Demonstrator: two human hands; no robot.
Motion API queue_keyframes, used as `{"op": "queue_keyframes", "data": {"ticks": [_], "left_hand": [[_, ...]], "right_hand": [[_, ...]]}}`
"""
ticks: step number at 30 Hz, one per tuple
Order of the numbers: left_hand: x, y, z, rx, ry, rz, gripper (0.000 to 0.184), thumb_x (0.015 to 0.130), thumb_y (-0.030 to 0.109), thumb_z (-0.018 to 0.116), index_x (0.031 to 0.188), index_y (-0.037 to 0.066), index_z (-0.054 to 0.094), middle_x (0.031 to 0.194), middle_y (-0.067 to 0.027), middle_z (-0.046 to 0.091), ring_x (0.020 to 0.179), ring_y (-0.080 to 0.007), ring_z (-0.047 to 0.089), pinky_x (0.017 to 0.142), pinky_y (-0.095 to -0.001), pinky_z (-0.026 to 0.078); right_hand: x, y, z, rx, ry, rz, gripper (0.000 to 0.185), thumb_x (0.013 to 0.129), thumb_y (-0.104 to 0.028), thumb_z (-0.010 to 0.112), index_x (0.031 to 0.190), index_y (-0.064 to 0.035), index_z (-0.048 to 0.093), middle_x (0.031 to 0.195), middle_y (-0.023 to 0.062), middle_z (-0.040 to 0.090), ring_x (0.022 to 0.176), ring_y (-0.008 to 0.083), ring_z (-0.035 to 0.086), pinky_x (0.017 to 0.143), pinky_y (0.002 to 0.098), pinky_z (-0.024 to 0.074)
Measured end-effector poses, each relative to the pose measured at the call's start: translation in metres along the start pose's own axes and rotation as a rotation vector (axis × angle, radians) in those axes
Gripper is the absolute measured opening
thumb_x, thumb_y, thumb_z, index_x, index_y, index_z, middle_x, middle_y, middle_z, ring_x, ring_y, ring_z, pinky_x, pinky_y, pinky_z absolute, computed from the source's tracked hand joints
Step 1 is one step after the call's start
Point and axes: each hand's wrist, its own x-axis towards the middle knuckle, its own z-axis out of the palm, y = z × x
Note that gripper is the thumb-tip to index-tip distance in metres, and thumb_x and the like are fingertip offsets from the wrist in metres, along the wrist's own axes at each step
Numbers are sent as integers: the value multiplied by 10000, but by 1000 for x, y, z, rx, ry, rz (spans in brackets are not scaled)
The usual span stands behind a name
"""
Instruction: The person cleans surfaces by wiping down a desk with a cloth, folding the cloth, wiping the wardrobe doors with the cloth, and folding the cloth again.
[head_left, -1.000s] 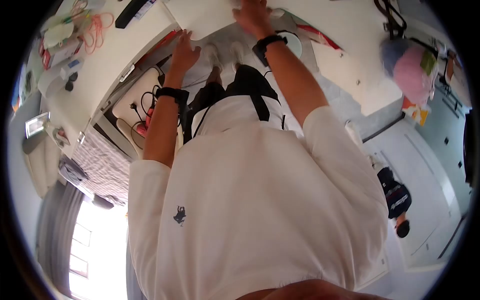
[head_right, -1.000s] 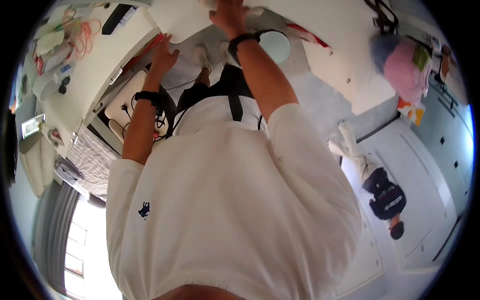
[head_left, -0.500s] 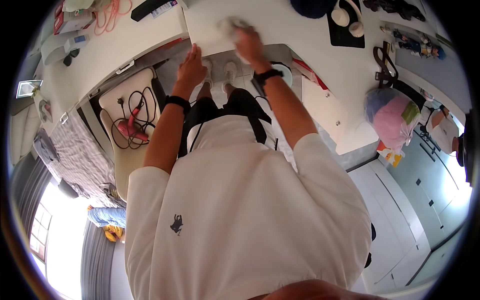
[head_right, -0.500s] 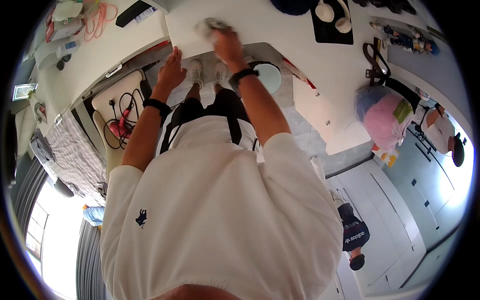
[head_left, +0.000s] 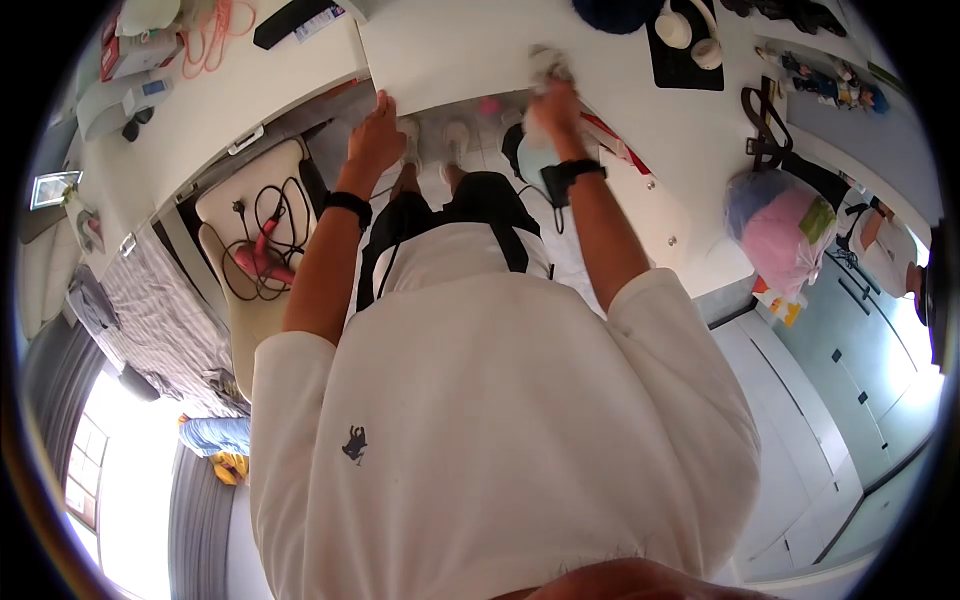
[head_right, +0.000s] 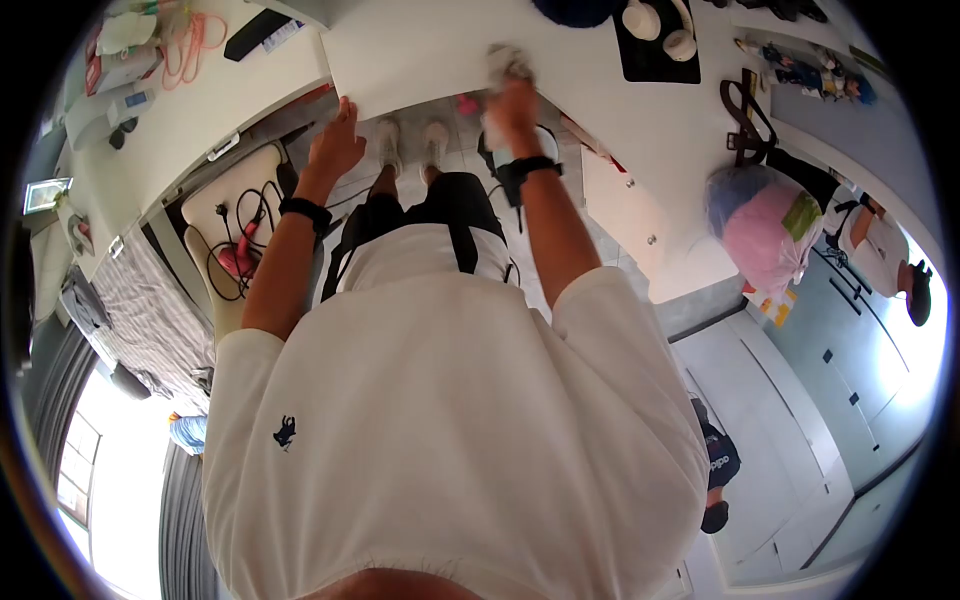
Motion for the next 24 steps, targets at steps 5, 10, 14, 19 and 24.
{"op": "queue_keyframes", "data": {"ticks": [5,10,14,19,24], "left_hand": [[1,3,3,-12,34,7,676,806,187,538,1421,17,314,1524,-161,244,1182,-366,516,946,-444,466],[4,-4,-2,-22,-54,9,690,806,182,533,1434,22,296,1537,-152,215,1200,-360,504,952,-443,461],[-1,-9,9,-68,38,53,708,798,180,545,1438,23,287,1537,-148,215,1166,-368,528,929,-444,473],[-1,4,12,-3,29,-41,727,781,178,500,1452,27,265,1547,-144,194,1138,-358,551,947,-434,466],[3,-1,8,-1,-32,-24,759,798,188,563,1453,1,229,1545,-180,159,1142,-396,536,925,-450,474]], "right_hand": [[-24,-41,-5,161,-81,-161,297,725,-201,716,947,-14,655,946,215,655,919,379,625,818,461,503],[-1,33,-45,-12,-149,-97,255,726,-140,675,956,-30,666,964,203,667,921,381,633,802,446,519],[7,19,-41,-38,-190,-3,211,739,-137,661,910,-13,669,940,196,672,911,367,644,796,445,524],[-14,-47,9,25,-58,-158,233,719,-137,664,894,17,650,919,213,663,908,387,632,799,448,520],[-5,-24,-21,155,-236,-161,254,683,-123,653,910,-8,658,899,220,663,884,368,648,781,444,524]]}}
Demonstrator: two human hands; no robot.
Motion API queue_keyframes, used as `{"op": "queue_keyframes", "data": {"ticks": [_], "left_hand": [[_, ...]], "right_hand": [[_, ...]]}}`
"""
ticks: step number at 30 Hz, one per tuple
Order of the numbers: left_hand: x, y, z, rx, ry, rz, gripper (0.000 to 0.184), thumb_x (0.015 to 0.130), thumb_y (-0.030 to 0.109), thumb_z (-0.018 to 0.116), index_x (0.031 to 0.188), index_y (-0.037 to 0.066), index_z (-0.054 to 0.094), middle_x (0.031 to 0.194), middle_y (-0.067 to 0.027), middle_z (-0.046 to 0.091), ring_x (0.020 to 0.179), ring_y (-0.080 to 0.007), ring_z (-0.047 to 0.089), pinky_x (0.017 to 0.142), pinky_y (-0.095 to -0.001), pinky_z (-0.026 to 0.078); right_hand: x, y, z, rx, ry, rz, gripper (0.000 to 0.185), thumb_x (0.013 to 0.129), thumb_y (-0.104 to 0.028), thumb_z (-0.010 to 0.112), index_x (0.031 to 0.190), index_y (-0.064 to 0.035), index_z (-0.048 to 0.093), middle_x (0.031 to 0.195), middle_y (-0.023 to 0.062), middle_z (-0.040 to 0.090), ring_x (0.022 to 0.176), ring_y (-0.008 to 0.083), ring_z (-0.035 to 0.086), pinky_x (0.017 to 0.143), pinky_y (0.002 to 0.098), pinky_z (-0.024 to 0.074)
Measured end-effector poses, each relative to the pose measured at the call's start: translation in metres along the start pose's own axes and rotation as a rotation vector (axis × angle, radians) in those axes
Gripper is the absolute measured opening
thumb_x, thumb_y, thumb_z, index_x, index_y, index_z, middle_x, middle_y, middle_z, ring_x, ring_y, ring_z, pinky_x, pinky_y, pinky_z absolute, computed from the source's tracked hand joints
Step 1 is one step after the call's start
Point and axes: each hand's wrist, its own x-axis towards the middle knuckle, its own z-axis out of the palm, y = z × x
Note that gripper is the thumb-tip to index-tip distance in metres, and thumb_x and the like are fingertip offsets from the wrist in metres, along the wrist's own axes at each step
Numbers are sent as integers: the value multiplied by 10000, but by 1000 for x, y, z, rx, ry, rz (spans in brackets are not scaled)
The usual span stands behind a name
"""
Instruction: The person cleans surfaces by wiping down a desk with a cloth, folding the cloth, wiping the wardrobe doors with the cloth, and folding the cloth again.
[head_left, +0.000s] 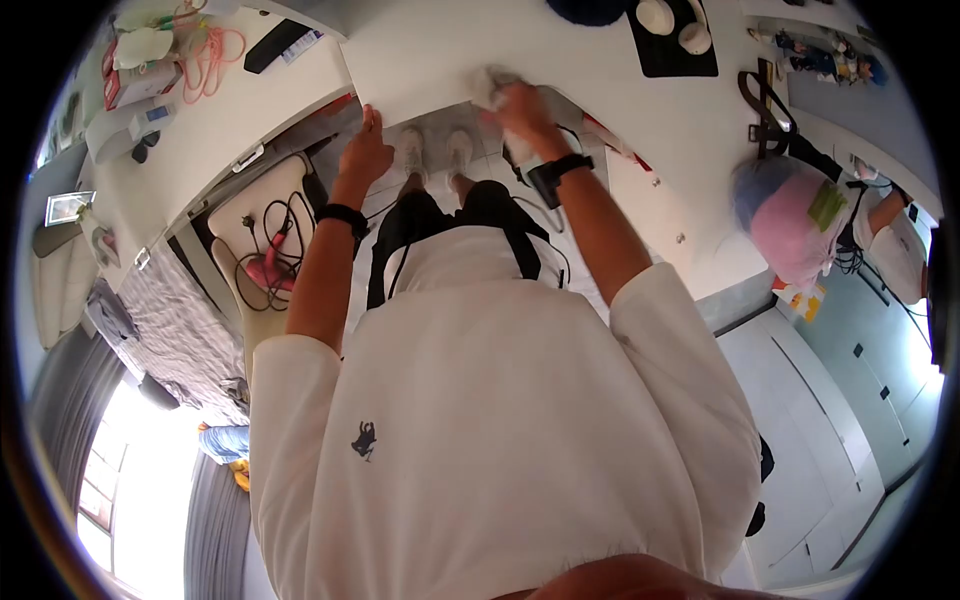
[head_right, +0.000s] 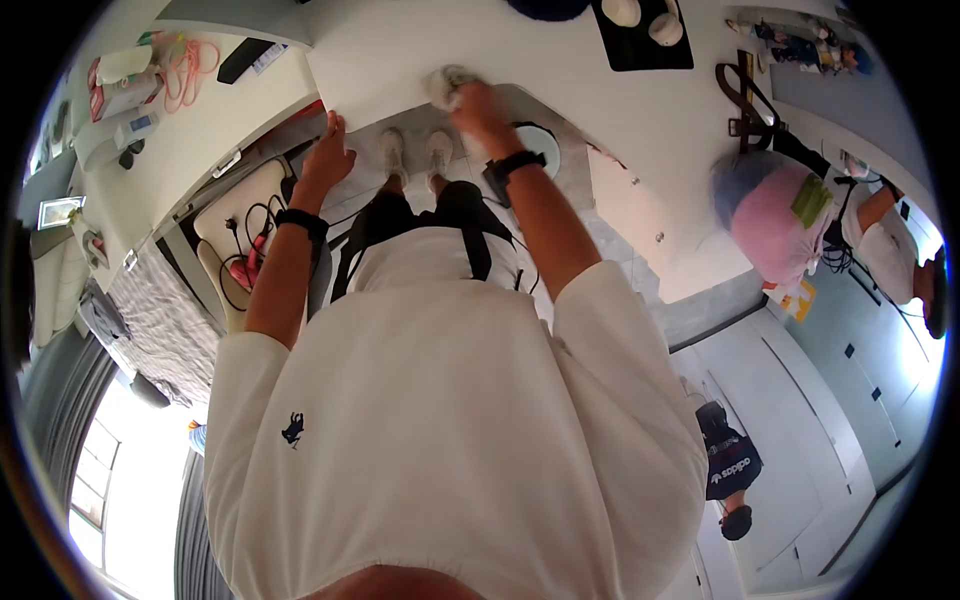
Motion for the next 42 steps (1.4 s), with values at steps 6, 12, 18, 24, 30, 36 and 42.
{"op": "queue_keyframes", "data": {"ticks": [6,12,18,24,30,36,42], "left_hand": [[2,1,5,60,6,-20,779,763,191,544,1451,3,232,1550,-162,167,1120,-391,558,904,-450,488],[-6,13,-7,27,-32,-39,864,738,276,589,1460,-1,205,1552,-182,138,1168,-391,528,935,-453,472],[9,2,-4,43,-77,-6,919,727,316,604,1460,-32,173,1553,-201,108,1227,-386,487,974,-444,448],[8,9,-7,74,-127,-64,927,727,324,610,1462,-33,172,1552,-205,111,1217,-389,494,985,-433,441],[13,6,-1,45,-69,-61,914,729,318,609,1464,-19,180,1550,-211,111,1197,-404,505,976,-446,446],[9,11,-2,28,-70,-84,884,737,308,621,1450,-16,212,1535,-246,119,1178,-432,507,972,-448,446],[12,-13,4,-22,-25,30,833,754,283,602,1454,20,235,1544,-198,149,1196,-409,498,956,-453,457]], "right_hand": [[-13,124,-75,-131,221,228,331,696,-219,693,997,-80,686,994,181,678,944,342,647,836,427,520],[-4,110,-80,-419,302,306,426,736,-395,677,1061,-119,675,1124,163,613,1008,395,587,843,551,481],[19,71,-59,-300,285,92,515,768,-529,625,1075,-119,674,1104,156,585,1040,377,555,840,556,477],[25,42,-46,-360,168,17,535,772,-540,646,1050,-83,684,1134,149,593,1032,352,574,834,449,514],[36,38,-67,-340,-96,159,559,739,-535,670,1049,-69,682,1114,133,643,1041,319,617,827,437,518],[55,27,-59,-327,-51,163,551,706,-529,688,1021,-78,694,1051,136,678,996,318,645,808,428,525],[39,37,-71,-396,-166,79,524,693,-515,703,994,-86,704,1015,141,685,944,322,660,783,422,530]]}}
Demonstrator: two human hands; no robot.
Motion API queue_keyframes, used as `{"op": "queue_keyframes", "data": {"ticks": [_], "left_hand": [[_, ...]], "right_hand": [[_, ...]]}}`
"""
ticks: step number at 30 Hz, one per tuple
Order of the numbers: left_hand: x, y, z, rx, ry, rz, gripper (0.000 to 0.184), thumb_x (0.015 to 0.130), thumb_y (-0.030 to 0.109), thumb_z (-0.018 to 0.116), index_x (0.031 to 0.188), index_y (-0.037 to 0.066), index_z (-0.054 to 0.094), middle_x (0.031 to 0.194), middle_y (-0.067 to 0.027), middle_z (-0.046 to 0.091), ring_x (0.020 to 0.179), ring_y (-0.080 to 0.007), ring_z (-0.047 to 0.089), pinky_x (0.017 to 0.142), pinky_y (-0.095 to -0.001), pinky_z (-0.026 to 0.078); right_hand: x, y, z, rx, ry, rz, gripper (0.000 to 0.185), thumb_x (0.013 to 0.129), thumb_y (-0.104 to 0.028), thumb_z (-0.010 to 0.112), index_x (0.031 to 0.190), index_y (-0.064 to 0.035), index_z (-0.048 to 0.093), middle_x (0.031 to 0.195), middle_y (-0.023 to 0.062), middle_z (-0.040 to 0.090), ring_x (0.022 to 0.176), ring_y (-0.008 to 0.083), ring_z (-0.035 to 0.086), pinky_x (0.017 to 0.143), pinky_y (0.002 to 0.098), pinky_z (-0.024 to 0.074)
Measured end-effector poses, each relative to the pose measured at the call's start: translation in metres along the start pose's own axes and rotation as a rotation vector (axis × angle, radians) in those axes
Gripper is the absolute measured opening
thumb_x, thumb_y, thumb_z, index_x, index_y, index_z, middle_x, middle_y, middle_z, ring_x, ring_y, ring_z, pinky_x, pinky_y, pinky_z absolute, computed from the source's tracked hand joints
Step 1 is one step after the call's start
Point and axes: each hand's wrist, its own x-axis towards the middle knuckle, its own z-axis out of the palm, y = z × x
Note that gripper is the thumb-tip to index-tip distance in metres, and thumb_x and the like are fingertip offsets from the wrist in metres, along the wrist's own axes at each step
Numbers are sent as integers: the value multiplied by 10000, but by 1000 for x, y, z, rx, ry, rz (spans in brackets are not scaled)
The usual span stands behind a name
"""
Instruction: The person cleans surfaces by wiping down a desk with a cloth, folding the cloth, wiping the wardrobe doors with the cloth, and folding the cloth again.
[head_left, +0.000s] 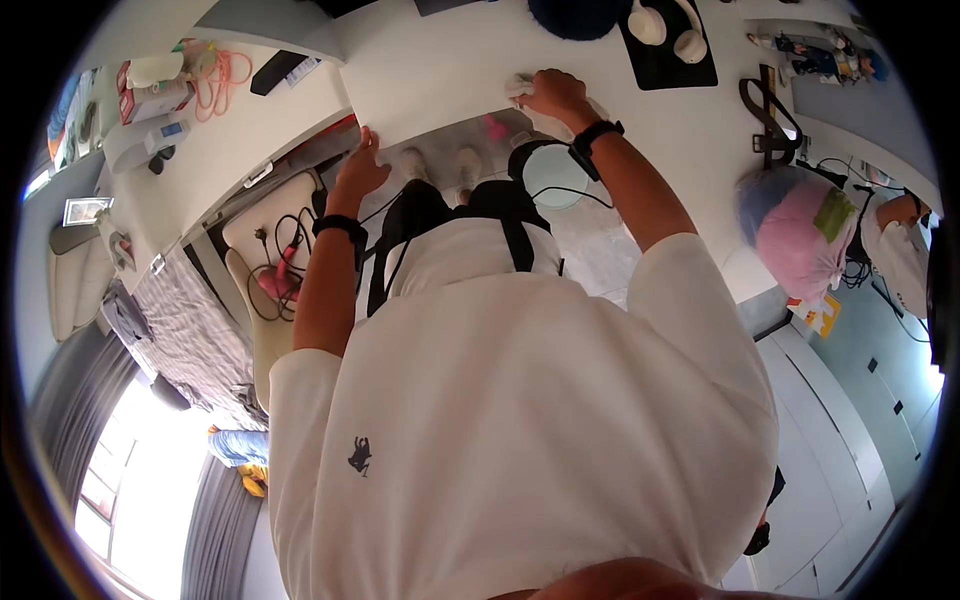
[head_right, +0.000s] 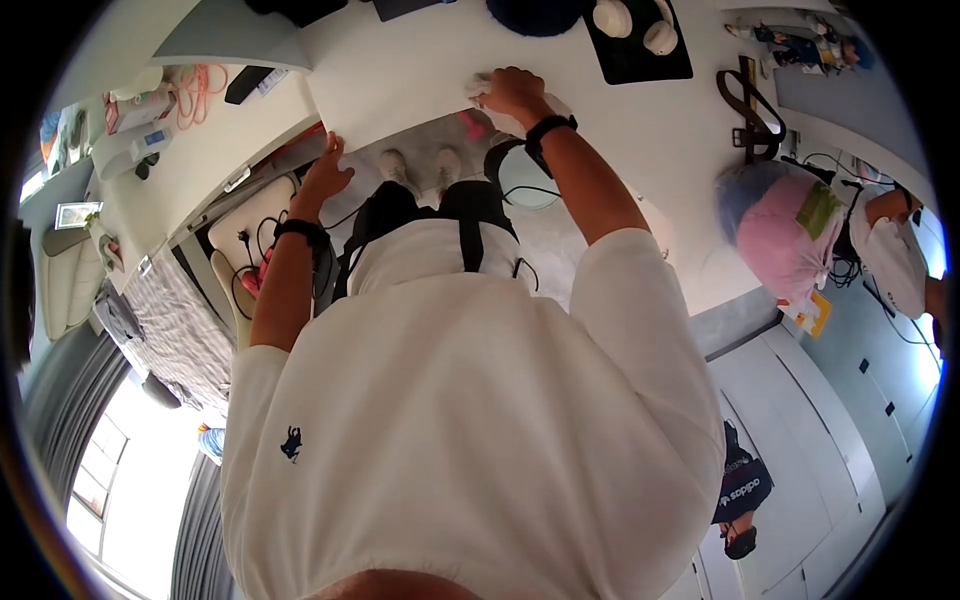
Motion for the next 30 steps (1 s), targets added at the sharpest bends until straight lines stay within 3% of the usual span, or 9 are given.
{"op": "queue_keyframes", "data": {"ticks": [9,11,17,20,27,29,30], "left_hand": [[-6,4,10,-29,66,-23,780,782,234,573,1465,64,237,1548,-158,169,1220,-376,484,960,-454,452],[-6,1,9,-39,68,-22,777,784,236,572,1466,71,239,1550,-145,172,1224,-374,481,964,-454,449],[-11,4,3,-43,46,-29,738,795,221,551,1465,111,262,1554,-80,197,1232,-362,477,975,-454,440],[-12,12,-1,-35,64,-71,684,813,196,498,1456,111,279,1552,-66,211,1217,-359,495,960,-461,447],[-17,26,3,-27,101,-169,637,818,157,430,1441,117,309,1552,-53,220,1111,-364,575,907,-483,474],[-14,24,10,-36,141,-156,637,817,160,433,1440,116,312,1551,-53,223,1097,-362,584,899,-482,479],[-14,23,11,-35,155,-146,637,817,162,433,1441,114,312,1550,-53,224,1097,-361,584,897,-480,481]], "right_hand": [[14,-30,3,21,97,-25,482,701,-506,697,956,-97,708,958,131,697,895,318,671,748,439,535],[12,-34,-1,-33,123,-111,533,699,-519,712,941,-45,699,955,169,689,923,338,663,761,444,535],[10,35,-22,-161,-28,-12,539,694,-507,713,990,-58,688,1000,165,684,934,330,661,779,440,530],[9,33,-17,-192,66,-52,451,672,-470,741,922,-97,712,922,123,703,869,316,678,734,419,546],[20,-44,-6,-236,146,-304,372,675,-414,739,868,-98,709,883,121,699,850,317,678,721,424,547],[17,-71,-10,-228,85,-318,415,710,-408,716,917,-49,694,968,124,684,944,310,654,778,421,536],[20,-73,0,-228,154,-362,340,690,-373,720,888,-96,711,911,123,696,867,314,674,738,415,544]]}}
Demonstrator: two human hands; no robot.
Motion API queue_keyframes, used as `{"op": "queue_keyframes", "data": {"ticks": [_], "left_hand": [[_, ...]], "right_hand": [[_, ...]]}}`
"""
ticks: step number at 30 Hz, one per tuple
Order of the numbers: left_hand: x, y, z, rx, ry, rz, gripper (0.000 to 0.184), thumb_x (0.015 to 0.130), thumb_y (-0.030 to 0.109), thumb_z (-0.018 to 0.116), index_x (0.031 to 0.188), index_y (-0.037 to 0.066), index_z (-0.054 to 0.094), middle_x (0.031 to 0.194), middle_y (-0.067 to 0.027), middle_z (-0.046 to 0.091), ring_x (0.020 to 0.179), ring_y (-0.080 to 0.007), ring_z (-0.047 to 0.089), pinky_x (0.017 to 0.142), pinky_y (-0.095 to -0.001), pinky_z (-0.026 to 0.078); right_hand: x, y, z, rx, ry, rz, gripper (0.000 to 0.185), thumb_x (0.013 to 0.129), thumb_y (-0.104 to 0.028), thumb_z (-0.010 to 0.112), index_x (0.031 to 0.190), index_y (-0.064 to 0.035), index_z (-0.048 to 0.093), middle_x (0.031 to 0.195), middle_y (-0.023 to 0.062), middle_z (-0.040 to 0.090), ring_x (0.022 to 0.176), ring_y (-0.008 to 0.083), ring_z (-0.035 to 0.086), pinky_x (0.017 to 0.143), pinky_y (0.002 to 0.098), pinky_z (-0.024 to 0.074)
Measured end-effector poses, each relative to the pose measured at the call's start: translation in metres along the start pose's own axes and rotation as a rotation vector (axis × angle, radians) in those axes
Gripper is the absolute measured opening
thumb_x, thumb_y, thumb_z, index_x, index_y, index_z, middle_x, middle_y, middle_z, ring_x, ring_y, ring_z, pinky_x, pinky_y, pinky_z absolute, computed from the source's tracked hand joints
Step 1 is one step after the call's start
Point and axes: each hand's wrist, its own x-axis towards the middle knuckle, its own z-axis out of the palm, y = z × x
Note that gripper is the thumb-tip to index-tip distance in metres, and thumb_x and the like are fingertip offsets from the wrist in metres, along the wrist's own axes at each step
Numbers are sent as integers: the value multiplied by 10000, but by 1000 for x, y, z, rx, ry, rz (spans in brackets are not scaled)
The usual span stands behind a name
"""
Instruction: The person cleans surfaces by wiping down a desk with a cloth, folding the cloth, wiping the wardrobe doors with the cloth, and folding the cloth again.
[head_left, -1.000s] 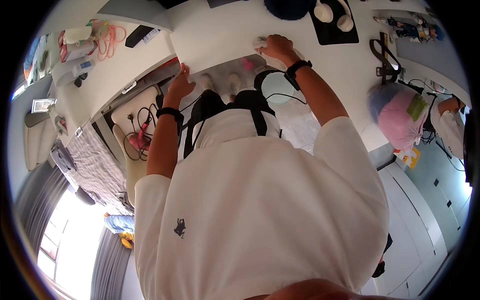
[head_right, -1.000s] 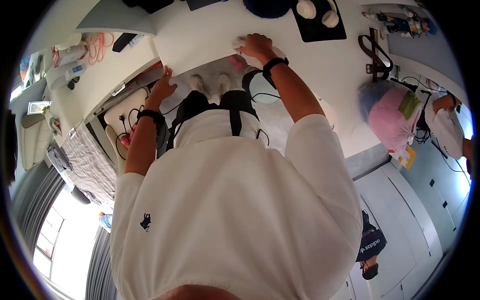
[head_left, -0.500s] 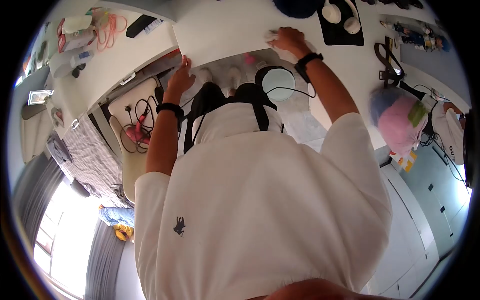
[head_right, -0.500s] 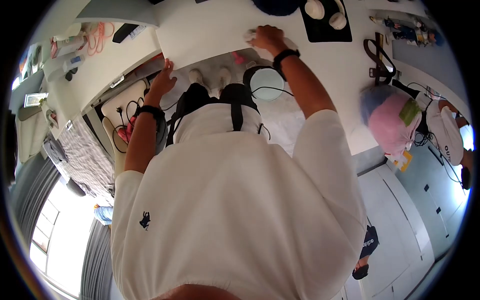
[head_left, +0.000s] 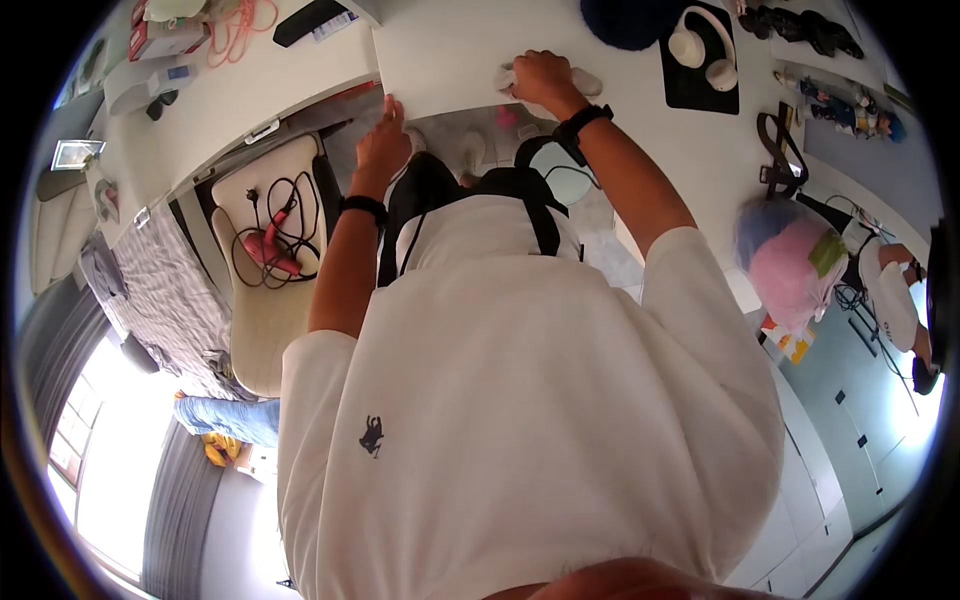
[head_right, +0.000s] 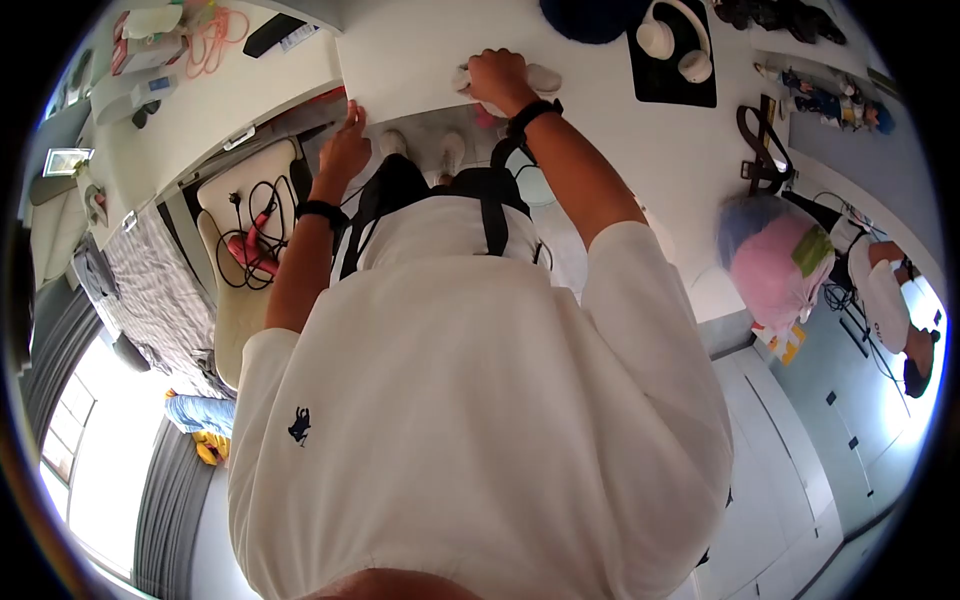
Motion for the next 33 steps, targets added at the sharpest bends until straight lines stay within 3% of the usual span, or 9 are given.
{"op": "queue_keyframes", "data": {"ticks": [10,14,17,19,22,25,26,31,33], "left_hand": [[1,-13,1,-10,9,60,694,823,208,537,1467,159,282,1550,-60,213,1185,-361,520,957,-450,459],[-2,11,-20,33,-138,22,773,820,267,609,1487,175,229,1546,-177,169,1308,-394,386,1016,-472,404],[-4,55,-37,171,122,91,935,757,335,721,1505,196,178,1529,-274,102,1377,-459,218,1087,-507,299],[3,78,-38,-198,132,416,1074,686,361,797,1517,225,131,1514,-317,68,1395,-493,95,1116,-528,219],[25,108,-28,-257,122,531,1060,671,317,814,1507,235,167,1510,-303,111,1389,-484,135,1111,-526,240],[48,124,-14,-174,116,448,934,691,268,800,1456,195,268,1470,-315,188,1366,-496,186,1084,-532,285],[57,124,-10,-327,156,507,825,696,218,785,1389,152,340,1436,-308,255,1349,-477,241,1067,-535,306],[60,121,-19,-81,302,347,773,710,199,760,1365,113,359,1426,-290,284,1342,-447,270,1066,-528,304],[69,101,-24,72,506,282,761,713,216,763,1349,50,379,1429,-250,283,1323,-426,282,1061,-495,327]], "right_hand": [[-27,86,-19,69,-209,327,509,695,-511,735,970,-85,696,1050,120,676,979,320,648,767,444,538],[-21,68,0,177,-78,452,535,721,-536,712,994,-77,694,1062,161,665,985,338,642,787,453,535],[-9,30,18,385,133,264,602,750,-574,670,984,-19,670,972,216,665,921,353,647,810,440,517],[4,13,21,586,24,194,623,782,-583,635,1016,-6,656,952,225,662,898,358,644,817,416,505],[-3,-10,31,1030,147,128,613,874,-461,605,1326,-65,489,1187,167,601,975,269,636,794,373,524],[-39,5,32,1294,93,-64,551,923,-329,584,1402,-114,415,1237,118,557,1012,191,606,806,345,521],[-65,10,7,1291,99,40,492,944,-250,560,1394,-119,409,1050,115,636,968,196,619,831,339,513],[-115,118,88,903,755,343,185,885,-122,595,1055,-56,621,1000,108,640,866,254,633,750,364,521],[-134,150,90,612,733,536,128,865,-119,584,971,-52,612,951,135,626,886,308,610,798,402,487]]}}
